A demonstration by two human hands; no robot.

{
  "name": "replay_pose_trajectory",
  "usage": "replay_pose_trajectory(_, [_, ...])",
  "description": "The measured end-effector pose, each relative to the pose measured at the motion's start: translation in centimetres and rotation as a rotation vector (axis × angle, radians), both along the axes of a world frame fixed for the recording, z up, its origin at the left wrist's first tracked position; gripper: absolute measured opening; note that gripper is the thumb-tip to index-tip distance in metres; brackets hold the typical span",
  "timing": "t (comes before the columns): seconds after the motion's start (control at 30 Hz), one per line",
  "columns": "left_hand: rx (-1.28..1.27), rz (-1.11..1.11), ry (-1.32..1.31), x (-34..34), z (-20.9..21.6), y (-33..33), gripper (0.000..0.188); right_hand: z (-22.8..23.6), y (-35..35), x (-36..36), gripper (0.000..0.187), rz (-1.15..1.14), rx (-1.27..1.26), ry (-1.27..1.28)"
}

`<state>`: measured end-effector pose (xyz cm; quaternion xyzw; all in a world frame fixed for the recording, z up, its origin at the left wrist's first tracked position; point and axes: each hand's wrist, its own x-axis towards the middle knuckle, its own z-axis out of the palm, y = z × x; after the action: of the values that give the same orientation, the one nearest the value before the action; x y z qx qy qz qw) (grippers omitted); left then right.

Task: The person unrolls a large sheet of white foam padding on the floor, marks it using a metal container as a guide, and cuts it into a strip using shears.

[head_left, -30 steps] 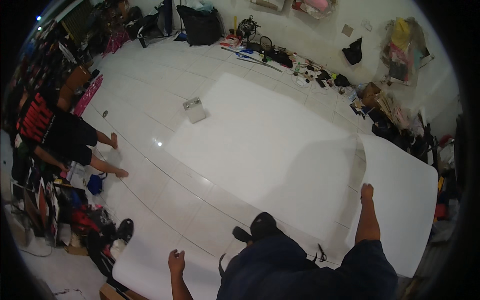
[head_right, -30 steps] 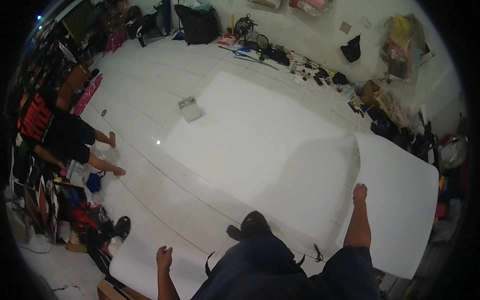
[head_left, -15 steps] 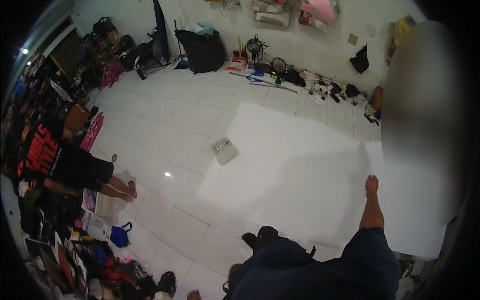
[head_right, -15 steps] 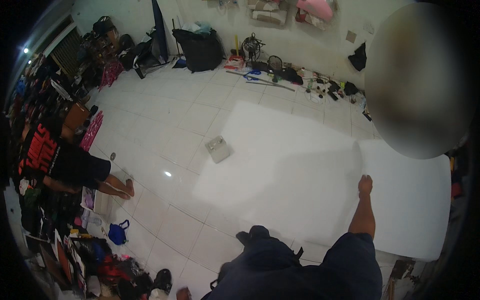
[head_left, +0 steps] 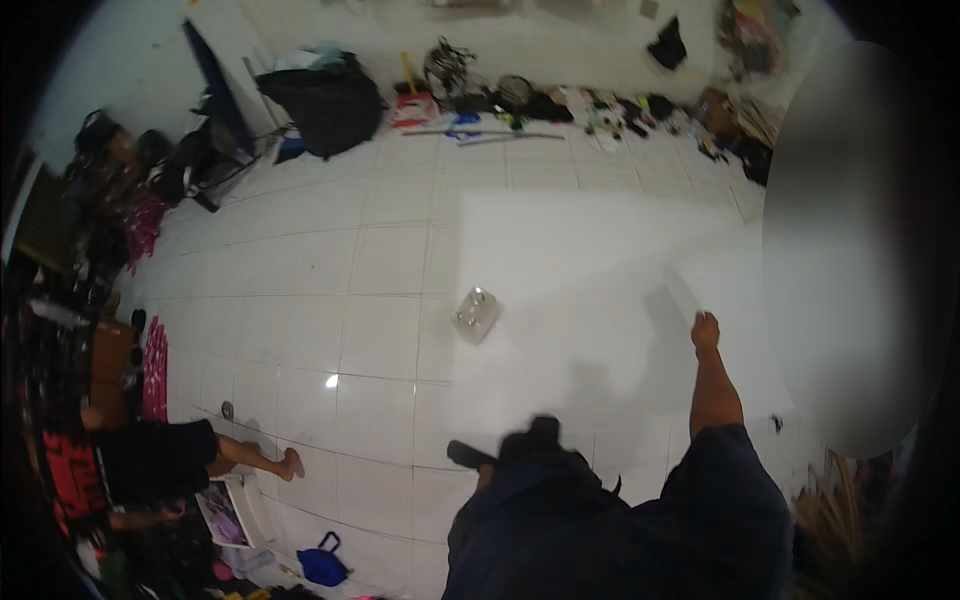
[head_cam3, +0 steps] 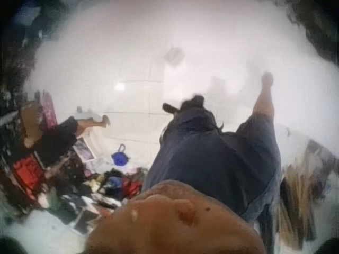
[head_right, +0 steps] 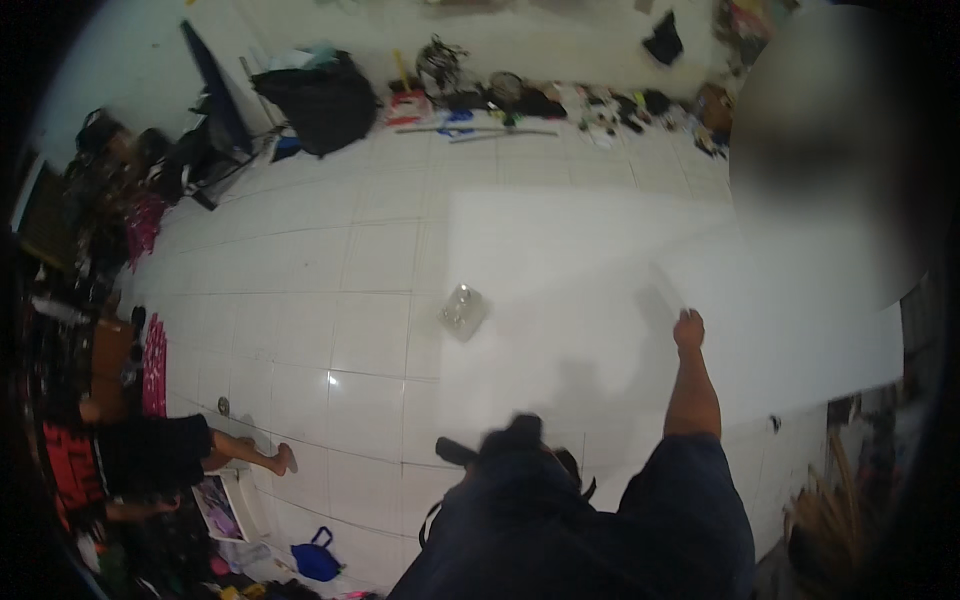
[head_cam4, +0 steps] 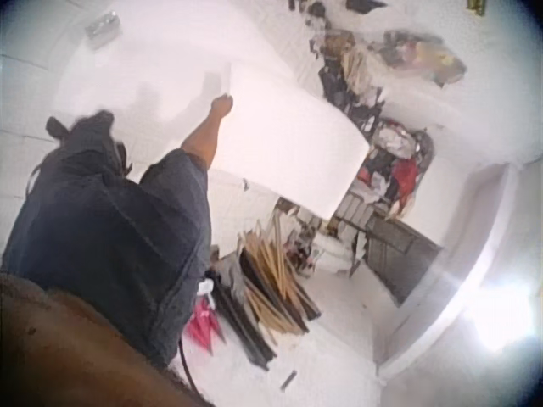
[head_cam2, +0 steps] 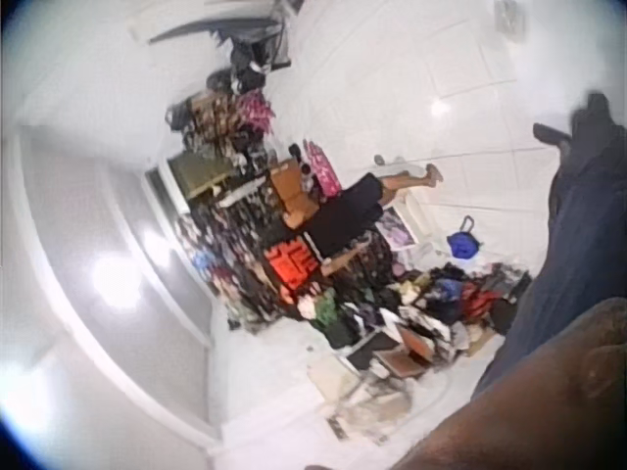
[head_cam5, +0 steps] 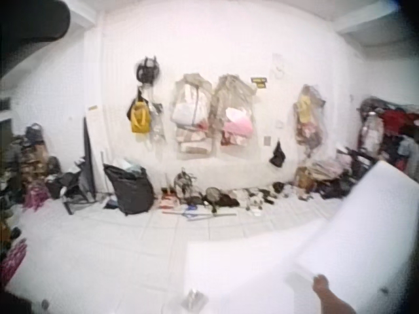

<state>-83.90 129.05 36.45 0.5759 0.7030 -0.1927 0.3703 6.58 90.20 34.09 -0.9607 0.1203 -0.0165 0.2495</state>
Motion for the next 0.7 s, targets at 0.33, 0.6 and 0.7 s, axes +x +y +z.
replay_pose_trajectory(0.33, [0.730,-0.383,-0.478,26.8,13.4,62.6,0.050,-1.5,17.5,-6.4,0.034,-0.265,0.022,-0.135])
replay_pose_trajectory(0.6, [-0.073,-0.805,-0.787,56.1,1.9,70.3,0.037,0.4,34.4,-5.0,0.027,-0.421,0.071,-0.182])
replay_pose_trajectory(0.7, [-0.283,-0.895,-0.501,71.2,5.2,60.2,0.046,2.2,40.0,-4.1,0.025,-0.411,0.152,-0.180])
